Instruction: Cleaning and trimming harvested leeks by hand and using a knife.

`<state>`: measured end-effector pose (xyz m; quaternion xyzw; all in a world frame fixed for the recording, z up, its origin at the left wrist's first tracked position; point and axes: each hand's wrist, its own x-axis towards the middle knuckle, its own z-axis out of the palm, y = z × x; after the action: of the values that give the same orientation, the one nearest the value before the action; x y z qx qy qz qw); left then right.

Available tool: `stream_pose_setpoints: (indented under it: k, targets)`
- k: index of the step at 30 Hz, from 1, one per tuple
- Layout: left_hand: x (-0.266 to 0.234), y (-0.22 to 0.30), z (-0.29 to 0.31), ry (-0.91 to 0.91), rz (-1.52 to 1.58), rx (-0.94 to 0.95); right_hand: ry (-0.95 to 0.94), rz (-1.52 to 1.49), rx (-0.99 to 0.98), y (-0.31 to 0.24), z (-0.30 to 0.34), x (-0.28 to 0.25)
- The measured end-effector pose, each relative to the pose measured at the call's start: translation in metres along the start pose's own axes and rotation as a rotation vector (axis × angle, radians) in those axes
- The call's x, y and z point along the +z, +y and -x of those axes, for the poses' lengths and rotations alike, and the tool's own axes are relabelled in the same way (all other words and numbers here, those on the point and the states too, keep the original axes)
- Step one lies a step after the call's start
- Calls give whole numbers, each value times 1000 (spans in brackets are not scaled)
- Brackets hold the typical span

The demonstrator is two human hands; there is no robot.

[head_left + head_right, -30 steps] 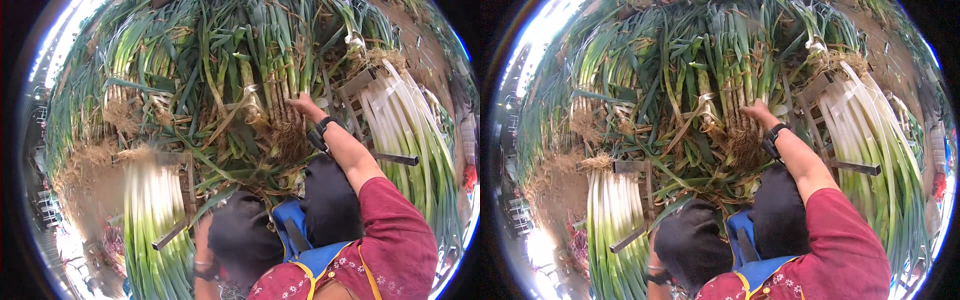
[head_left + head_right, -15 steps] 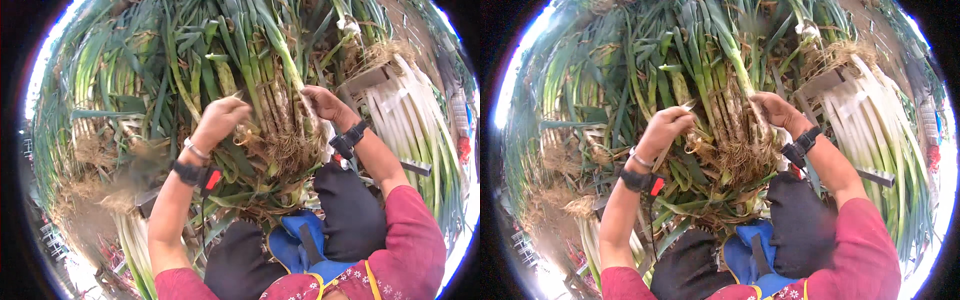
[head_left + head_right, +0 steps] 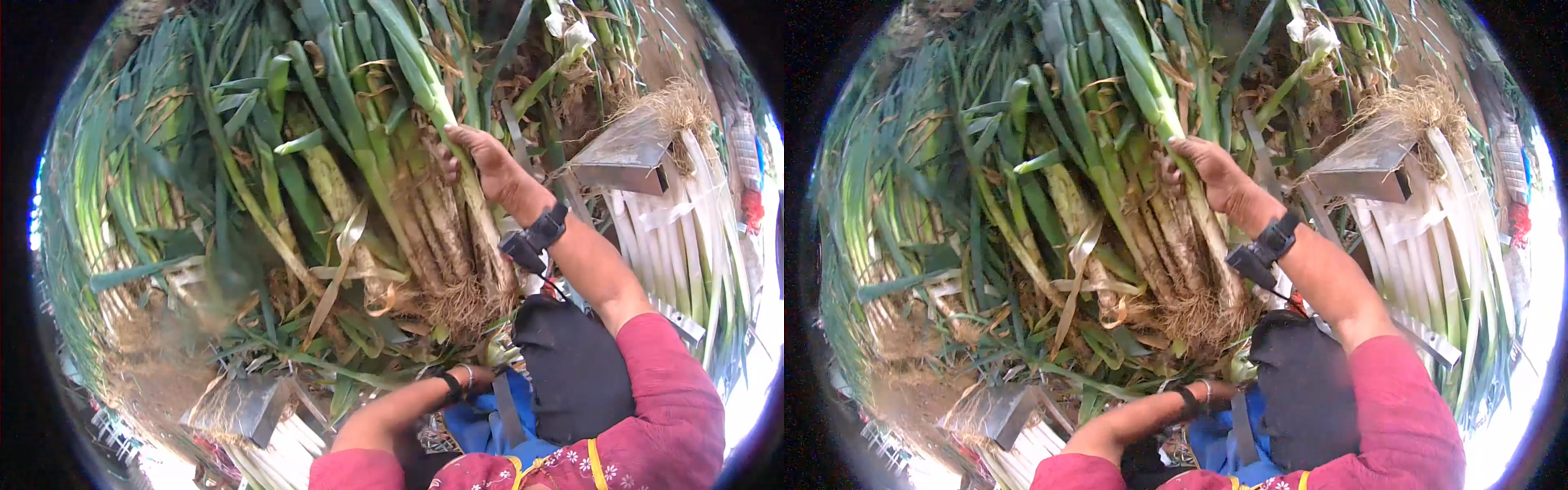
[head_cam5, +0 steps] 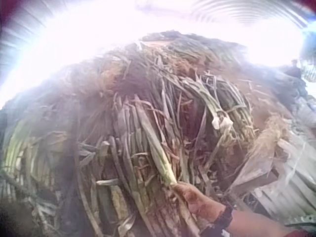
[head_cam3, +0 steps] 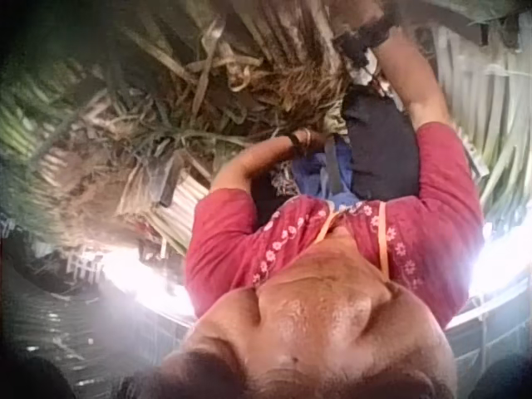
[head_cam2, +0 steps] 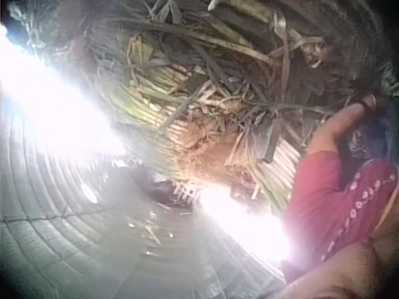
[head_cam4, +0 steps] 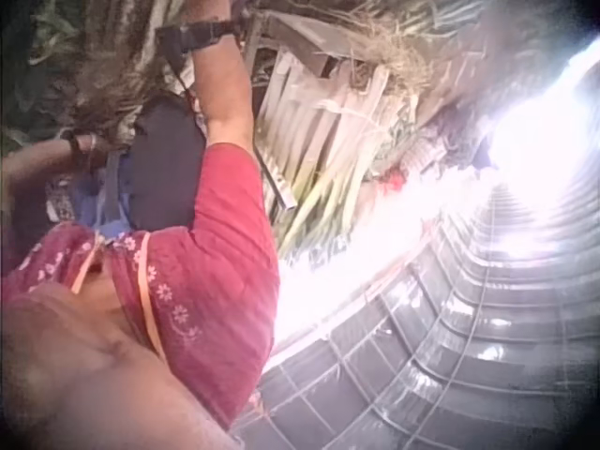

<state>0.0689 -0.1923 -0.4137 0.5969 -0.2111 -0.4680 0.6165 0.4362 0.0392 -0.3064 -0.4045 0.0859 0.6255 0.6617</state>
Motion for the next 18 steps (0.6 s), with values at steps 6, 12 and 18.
stream_pose_setpoints:
  k: [6, 12, 18]
  targets:
    - [79, 41, -19, -307, -59, -12, 51, -37, 46, 15, 23, 2]
    - [180, 35, -18, -309, 38, -99, 99, 44, 71, 28, 16, 0]
    - [189, 84, -35, -217, 139, -333, 10, 0, 36, 34, 14, -5]
